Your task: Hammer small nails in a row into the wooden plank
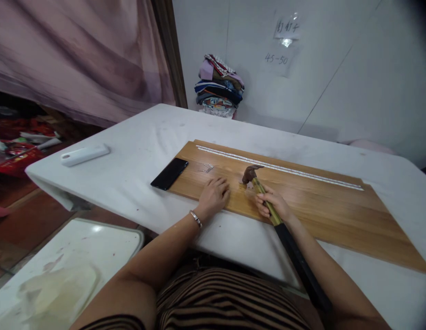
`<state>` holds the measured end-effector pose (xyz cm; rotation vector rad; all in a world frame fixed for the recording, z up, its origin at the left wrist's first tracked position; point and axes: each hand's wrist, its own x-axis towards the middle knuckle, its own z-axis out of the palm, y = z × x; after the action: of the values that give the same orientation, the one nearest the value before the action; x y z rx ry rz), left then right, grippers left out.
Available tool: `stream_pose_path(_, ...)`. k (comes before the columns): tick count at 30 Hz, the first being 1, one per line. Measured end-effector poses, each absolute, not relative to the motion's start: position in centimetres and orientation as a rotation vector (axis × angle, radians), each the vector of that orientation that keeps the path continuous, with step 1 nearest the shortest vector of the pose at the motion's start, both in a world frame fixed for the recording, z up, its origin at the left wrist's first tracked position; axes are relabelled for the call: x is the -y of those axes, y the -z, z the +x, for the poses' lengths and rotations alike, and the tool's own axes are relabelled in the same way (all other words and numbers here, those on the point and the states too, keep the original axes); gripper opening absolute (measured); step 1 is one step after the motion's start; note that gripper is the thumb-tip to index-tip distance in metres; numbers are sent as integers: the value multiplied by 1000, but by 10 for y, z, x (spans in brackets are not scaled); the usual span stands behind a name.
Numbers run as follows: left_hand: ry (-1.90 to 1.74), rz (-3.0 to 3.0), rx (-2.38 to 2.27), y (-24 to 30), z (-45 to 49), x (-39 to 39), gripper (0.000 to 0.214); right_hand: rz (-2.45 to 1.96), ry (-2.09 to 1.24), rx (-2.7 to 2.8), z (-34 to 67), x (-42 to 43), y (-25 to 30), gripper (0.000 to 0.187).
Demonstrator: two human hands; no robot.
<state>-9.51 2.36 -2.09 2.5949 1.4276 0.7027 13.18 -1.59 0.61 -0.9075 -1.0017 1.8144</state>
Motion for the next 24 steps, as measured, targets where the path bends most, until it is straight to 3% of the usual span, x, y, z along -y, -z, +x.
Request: stream_pose_path(24, -707, 2578, -1438, 21, -94, -23, 17, -881, -1816, 1018, 131, 16, -4, 40)
